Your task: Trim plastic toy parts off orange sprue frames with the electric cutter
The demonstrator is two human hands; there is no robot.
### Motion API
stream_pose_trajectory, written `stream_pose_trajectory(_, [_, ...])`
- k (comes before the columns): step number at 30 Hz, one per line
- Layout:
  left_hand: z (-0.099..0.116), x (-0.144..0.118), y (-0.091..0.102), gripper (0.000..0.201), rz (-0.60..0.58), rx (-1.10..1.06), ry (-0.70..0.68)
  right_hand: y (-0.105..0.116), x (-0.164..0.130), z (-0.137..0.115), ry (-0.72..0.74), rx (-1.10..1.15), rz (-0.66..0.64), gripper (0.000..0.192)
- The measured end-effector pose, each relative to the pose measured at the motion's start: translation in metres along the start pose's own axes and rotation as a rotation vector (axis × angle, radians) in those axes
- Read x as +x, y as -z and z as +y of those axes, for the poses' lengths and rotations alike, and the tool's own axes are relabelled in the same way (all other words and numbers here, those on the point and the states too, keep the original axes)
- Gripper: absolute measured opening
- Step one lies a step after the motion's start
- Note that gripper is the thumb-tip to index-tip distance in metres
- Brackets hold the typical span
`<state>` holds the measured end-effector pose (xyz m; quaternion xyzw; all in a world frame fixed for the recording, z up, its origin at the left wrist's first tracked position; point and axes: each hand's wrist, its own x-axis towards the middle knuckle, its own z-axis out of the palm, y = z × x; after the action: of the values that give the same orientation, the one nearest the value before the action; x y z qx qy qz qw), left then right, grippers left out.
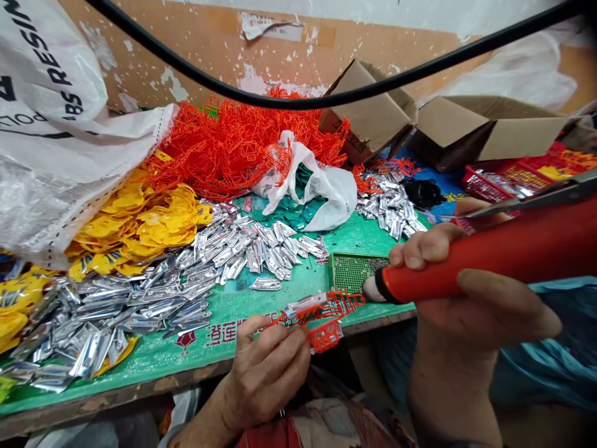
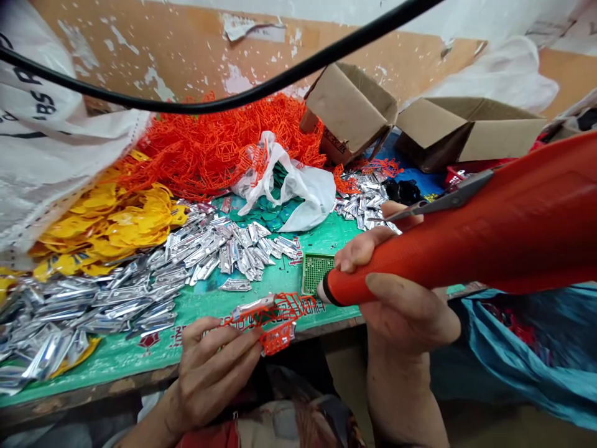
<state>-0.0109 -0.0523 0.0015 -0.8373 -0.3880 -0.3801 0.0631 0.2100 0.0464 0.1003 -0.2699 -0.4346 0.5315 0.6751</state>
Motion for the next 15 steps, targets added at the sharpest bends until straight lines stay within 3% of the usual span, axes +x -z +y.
stream_pose_trajectory(6, [-0.001,0.011,0.000,0.019,0.006,-0.062,0.025,-0.003,0.004,0.003,0.035,-0.080,0.013,0.026])
stream_pose_trajectory(15, [0.002,0.019,0.001,0.016,0.042,-0.149,0.210,0.001,0.007,0.016,0.078,-0.123,0.040,0.020])
